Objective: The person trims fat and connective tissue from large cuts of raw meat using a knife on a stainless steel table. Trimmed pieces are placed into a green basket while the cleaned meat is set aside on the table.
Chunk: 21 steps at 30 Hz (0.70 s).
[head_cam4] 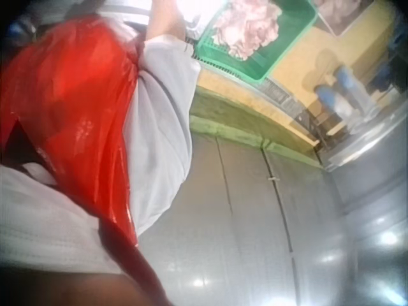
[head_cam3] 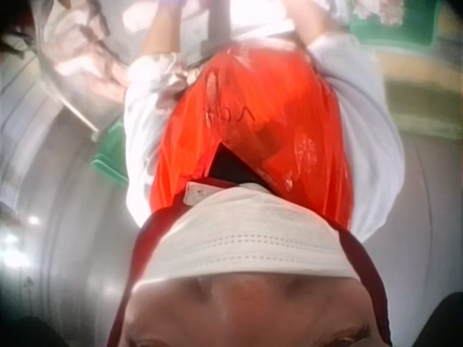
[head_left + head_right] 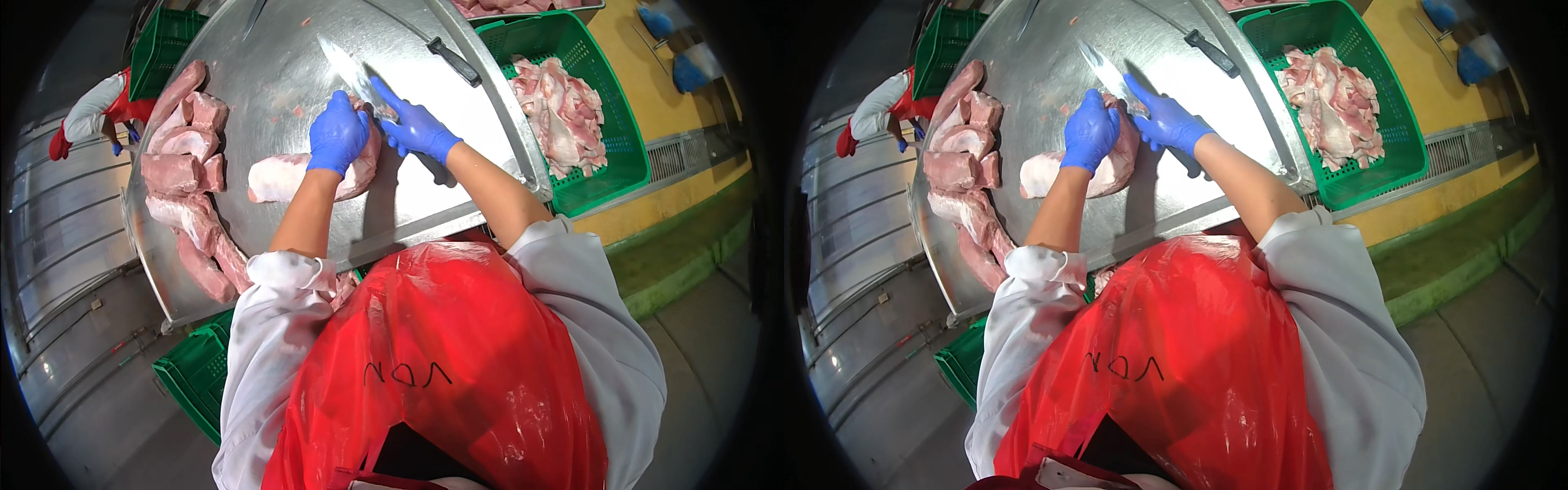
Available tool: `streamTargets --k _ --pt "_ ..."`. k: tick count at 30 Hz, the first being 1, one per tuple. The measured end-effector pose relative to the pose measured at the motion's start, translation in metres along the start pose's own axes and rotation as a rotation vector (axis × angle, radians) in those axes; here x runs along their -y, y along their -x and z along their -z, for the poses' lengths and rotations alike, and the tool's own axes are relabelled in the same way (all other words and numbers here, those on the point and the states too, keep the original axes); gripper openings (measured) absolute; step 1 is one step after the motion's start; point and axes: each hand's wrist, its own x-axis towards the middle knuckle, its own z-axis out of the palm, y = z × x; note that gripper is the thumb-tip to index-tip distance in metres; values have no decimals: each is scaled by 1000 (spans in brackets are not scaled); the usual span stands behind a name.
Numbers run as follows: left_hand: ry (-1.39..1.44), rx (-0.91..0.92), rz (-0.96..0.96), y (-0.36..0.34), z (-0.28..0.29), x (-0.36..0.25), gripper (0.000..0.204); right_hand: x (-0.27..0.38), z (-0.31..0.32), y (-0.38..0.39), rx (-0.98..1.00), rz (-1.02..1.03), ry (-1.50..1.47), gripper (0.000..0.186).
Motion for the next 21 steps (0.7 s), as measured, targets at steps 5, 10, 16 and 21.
streamTargets --k 5,10,16,21 --pt "-46 -13 -69 -7 4 7 33 -14 10 69 225 -73 -173 81" --pt "-18 33 -256 -17 14 -4 26 -3 -5 -39 113 -60 -87 79" --pt "139 -42 -266 -39 19 17 28 -17 -10 66 244 -55 -67 81" --pt "209 35 -454 -45 21 -9 32 24 -26 -42 82 -260 66 28"
